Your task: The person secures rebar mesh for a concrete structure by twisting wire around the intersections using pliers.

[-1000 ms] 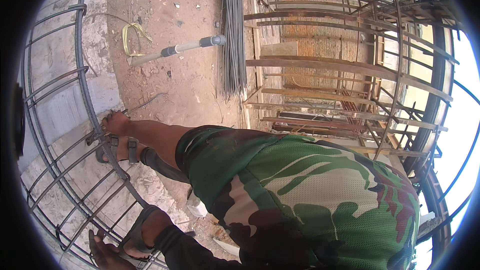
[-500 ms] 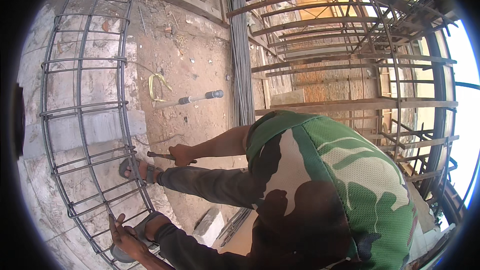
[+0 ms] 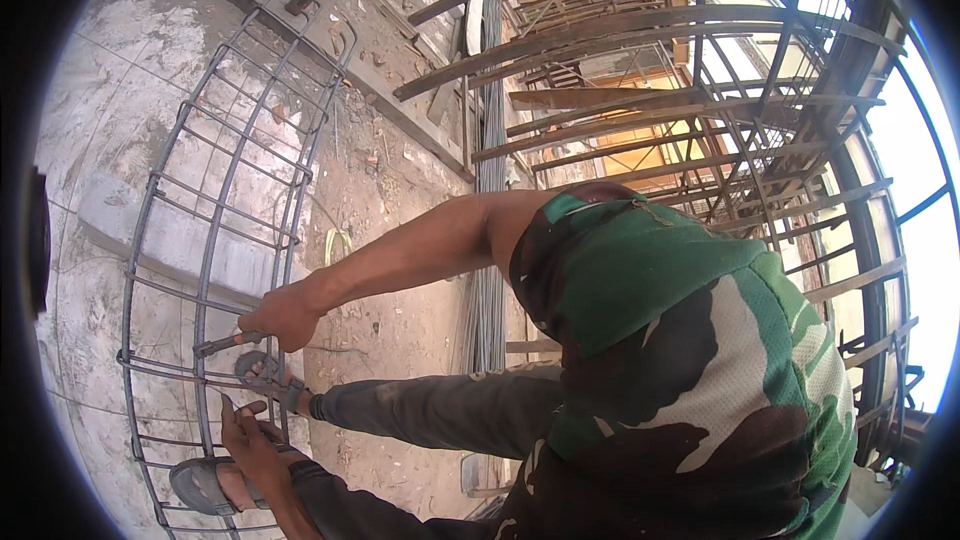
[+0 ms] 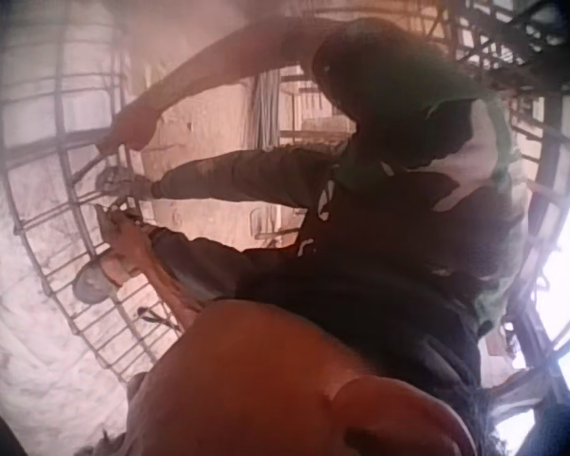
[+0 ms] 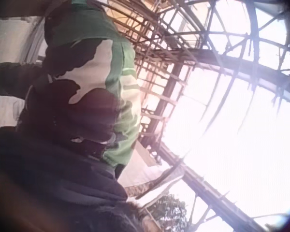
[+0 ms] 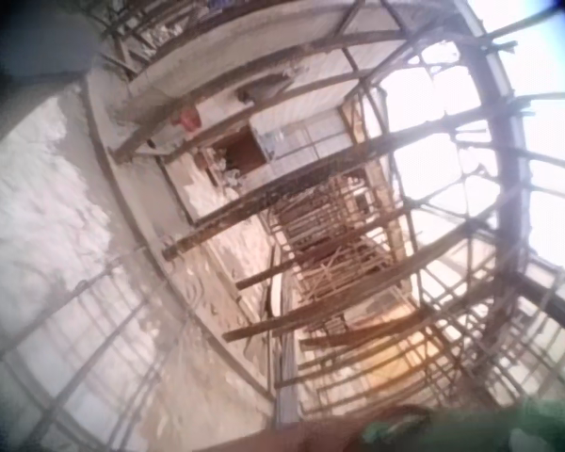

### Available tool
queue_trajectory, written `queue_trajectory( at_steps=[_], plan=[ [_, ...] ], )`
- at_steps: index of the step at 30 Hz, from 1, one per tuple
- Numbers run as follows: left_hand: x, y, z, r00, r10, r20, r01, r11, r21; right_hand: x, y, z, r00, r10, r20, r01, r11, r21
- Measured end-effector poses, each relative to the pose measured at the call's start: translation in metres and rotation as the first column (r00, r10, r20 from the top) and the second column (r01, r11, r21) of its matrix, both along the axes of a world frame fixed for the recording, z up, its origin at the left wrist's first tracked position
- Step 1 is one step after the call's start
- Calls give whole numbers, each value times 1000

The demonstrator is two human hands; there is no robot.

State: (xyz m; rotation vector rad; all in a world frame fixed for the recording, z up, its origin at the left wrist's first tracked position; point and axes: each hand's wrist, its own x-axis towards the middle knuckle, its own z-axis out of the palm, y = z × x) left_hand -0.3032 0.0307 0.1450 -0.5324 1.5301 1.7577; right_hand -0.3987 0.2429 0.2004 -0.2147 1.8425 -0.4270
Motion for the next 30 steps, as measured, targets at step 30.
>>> queue_trajectory(
  at_steps=[30],
  plan=[
    [0,-15,6,994,22,-110,6,969,247,-47,-110,-66,852,-77,518,-132,925,356]
  ],
)
